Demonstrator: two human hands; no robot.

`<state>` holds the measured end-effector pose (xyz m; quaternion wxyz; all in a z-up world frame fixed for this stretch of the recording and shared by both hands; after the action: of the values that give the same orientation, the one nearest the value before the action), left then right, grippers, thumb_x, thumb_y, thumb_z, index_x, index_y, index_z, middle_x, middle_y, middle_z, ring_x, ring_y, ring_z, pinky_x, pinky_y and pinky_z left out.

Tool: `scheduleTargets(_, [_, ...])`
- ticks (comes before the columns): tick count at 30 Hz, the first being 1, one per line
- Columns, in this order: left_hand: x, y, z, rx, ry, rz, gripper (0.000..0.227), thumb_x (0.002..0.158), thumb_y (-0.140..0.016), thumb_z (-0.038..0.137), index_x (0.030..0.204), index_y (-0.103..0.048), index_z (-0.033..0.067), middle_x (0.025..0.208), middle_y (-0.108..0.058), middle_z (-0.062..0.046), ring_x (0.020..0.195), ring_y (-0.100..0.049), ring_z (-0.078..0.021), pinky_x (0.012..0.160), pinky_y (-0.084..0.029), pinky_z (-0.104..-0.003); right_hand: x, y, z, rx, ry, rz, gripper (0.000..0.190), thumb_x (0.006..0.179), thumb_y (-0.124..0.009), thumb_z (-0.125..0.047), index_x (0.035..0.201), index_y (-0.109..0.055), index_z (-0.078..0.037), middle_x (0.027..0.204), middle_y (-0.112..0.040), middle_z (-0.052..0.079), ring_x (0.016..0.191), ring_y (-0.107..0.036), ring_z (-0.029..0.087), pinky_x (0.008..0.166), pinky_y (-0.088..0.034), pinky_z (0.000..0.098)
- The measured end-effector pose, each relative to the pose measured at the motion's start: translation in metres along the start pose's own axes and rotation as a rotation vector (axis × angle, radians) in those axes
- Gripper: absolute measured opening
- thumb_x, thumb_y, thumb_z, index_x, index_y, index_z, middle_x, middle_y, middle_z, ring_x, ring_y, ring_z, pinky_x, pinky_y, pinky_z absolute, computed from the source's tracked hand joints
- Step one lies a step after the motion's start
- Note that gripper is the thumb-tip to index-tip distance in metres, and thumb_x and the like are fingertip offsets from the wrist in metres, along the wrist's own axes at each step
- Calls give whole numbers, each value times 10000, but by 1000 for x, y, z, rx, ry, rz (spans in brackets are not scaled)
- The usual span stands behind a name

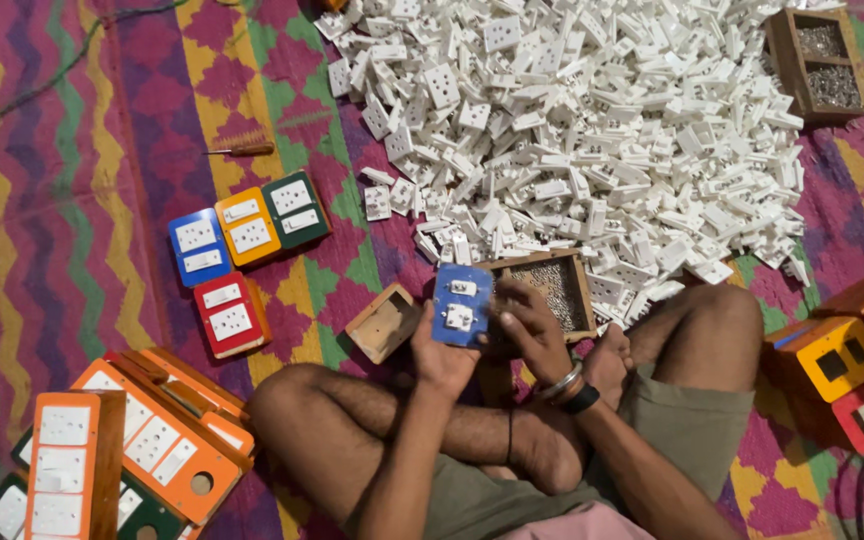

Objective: The person sits on a mat and assembles electrical socket components by hand. They pick up white plastic socket parts and colored frames, insert metal screws into the frames, and place the sockets into the frames. The person handles the components one at a time, working with a large pile of parts and a small box of screws.

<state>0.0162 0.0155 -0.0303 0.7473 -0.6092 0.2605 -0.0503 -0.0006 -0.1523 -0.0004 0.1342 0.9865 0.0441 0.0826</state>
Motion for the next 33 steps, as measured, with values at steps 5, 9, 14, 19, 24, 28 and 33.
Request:
scheduleTargets(5, [3,14,-7,-91,-28,-51,485,1095,-505,455,1384,-571,70,1256,-695,-130,1108,-667,-293,872,-558,-444,-3,7,1,59,-128,-63,296,996,-681,-216,1202,-740,-12,1625,-492,139,1438,-535,290,1140,-459,405])
scheduleTargets(9, [13,22,-6,-5,-43,70,490,1020,-493,454,1334,-602,96,1231,-706,-105,1095,-670,-274,903,-575,-441,1,6,4,107,-29,26,467,939,-685,-197,1345,-623,24,1556,-430,172,1442,-425,303,1122,-425,390])
scheduleTargets(14, [14,30,1,-19,-37,33,463,1045,-506,457,1310,-633,99,1192,-718,-99,1029,-671,-254,805,-562,-440,-6,18,26,-75,-157,90,240,989,-736,-237,1094,-776,-25,1292,-761,137,1104,-754,286,894,-606,362])
scheduleTargets(19, [16,25,3,50,-56,202,454,1012,-479,468,1275,-636,132,1157,-719,-72,988,-683,-264,783,-564,-475,2,37,49,-847,-257,-42,374,781,-683,-95,1154,-690,-127,1064,-662,167,931,-662,407,786,-553,484])
scheduleTargets(24, [20,20,-3,182,90,130,554,898,-493,574,1210,-674,153,1026,-749,-96,756,-683,-255,571,-566,-515,3,22,66,-917,-180,-92,166,805,-662,-124,971,-663,-129,947,-646,150,919,-651,386,760,-540,487])
scheduleTargets(28, [26,26,-8,75,34,172,496,969,-496,503,1225,-630,100,1038,-728,-118,857,-693,-262,629,-552,-455,6,22,66,-934,-242,-113,91,813,-686,-195,878,-687,-131,905,-661,122,870,-680,362,754,-554,474])
scheduleTargets(33, [29,33,-10,167,-8,171,514,969,-483,501,1220,-629,78,1023,-738,-144,845,-703,-270,609,-552,-439,8,23,35,-944,-341,-28,102,798,-710,-237,868,-750,-174,890,-690,84,806,-699,361,716,-561,480])
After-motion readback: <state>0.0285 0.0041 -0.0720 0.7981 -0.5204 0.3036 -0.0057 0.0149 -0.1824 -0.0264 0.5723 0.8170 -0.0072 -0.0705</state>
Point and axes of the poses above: each hand's wrist, its own x-axis towards the middle knuckle, its own y-axis out of the back of the hand, z = x × y, the point moved 1 cm from there along x, towards the middle knuckle
